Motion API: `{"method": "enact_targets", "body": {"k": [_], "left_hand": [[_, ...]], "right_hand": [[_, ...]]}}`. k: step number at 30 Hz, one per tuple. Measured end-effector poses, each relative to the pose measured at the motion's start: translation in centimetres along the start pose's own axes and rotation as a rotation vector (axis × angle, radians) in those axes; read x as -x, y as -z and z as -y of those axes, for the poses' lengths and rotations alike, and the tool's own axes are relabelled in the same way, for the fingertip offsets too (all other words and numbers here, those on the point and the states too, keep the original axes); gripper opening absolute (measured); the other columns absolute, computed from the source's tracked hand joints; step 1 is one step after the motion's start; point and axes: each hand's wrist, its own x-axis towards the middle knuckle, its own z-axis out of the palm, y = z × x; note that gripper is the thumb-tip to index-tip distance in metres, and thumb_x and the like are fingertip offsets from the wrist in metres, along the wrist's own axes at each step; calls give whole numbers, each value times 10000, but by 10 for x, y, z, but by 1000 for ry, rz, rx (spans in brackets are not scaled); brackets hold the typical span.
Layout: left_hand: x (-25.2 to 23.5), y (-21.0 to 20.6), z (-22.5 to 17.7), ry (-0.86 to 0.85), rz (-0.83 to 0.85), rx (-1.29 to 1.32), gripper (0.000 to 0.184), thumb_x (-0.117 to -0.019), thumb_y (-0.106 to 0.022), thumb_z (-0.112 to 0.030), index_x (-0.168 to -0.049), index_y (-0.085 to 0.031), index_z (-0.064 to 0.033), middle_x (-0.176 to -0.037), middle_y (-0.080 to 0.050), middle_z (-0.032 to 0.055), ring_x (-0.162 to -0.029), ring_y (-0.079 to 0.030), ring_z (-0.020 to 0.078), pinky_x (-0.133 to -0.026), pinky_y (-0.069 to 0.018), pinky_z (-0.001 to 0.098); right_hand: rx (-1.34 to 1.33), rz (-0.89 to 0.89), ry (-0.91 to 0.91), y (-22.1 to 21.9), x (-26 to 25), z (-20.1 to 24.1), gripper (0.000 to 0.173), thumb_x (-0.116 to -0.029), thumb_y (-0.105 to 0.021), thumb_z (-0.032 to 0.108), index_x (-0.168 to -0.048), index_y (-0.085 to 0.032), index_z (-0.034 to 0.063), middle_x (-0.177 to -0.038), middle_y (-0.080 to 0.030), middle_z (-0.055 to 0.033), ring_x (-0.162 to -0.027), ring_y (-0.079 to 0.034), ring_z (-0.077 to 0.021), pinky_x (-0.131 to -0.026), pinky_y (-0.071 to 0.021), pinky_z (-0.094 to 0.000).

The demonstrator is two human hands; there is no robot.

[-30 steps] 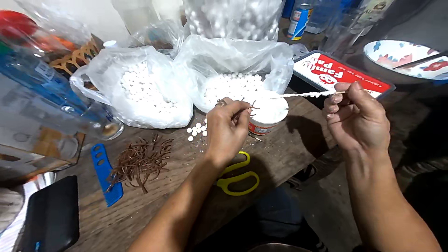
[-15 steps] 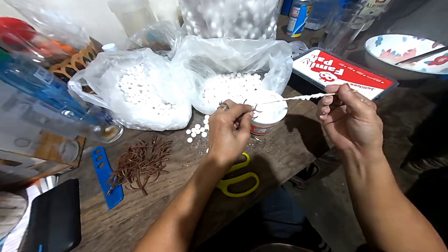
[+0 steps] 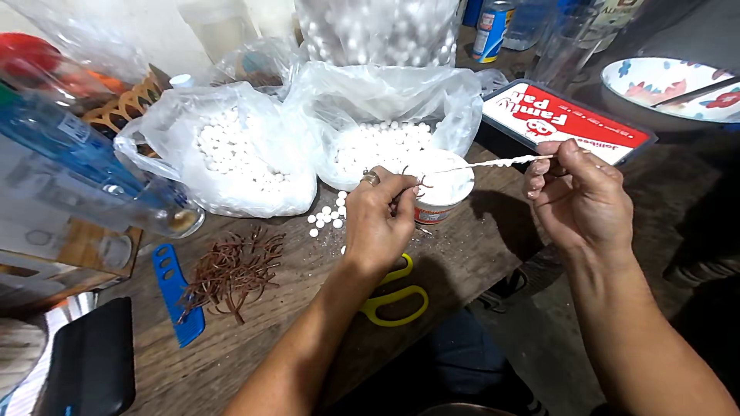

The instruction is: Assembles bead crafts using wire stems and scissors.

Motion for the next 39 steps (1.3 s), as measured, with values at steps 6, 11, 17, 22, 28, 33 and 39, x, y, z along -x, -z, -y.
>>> {"method": "enact_targets", "body": {"k": [6,11,17,22,28,33,39], "left_hand": [[0,1,1,5,-5,-26,117,-907,-649,-4,-909,-762,25,-802,-632,84,-682,-556,34,-622,-439,134],[0,3,1,23,3,-37,112,-913,-656,-13,-915,-764,16,-807,-631,81,-682,-559,41,-620,-445,145],[3,7,2,11,-18,-8,107,-907,-658,-4,-911,-761,25,-791,-620,81,-677,-556,23,-623,-445,117],[12,22,5,61,-28,17,92,-919,-675,-16,-936,-756,25,-802,-613,63,-686,-551,10,-632,-449,113],[18,31,11,133,-54,37,82,-929,-684,-26,-938,-750,21,-810,-624,58,-694,-558,3,-649,-467,117],[6,22,4,61,-49,10,94,-926,-673,-27,-932,-757,16,-786,-622,59,-689,-551,20,-630,-439,126],[-1,14,-2,24,-28,24,95,-921,-666,-13,-925,-756,16,-771,-611,65,-679,-549,38,-618,-438,143]], "right_hand": [[-51,1,-38,3,3,2,442,-1105,-294,121,-942,-703,89,-739,-681,51,-621,-639,-15,-595,-549,-149],[-106,-28,-105,10,1,3,445,-1115,-290,155,-952,-700,98,-744,-673,53,-631,-635,-14,-606,-544,-142],[245,23,117,4,-3,-4,412,-1095,-303,107,-1000,-702,74,-773,-702,82,-625,-646,-14,-615,-569,-171],[341,135,151,-6,-8,-16,358,-1095,-365,129,-1043,-712,57,-818,-707,79,-633,-634,-1,-589,-545,-152],[251,45,206,-9,-3,-1,426,-1104,-278,125,-1004,-691,85,-785,-699,88,-650,-652,-17,-638,-570,-184],[97,-1,102,-12,10,13,503,-1115,-204,163,-958,-679,113,-740,-685,78,-628,-646,-16,-603,-555,-162],[98,12,100,-10,13,16,518,-1110,-200,158,-950,-691,111,-734,-684,77,-618,-639,-16,-597,-551,-162]]}}
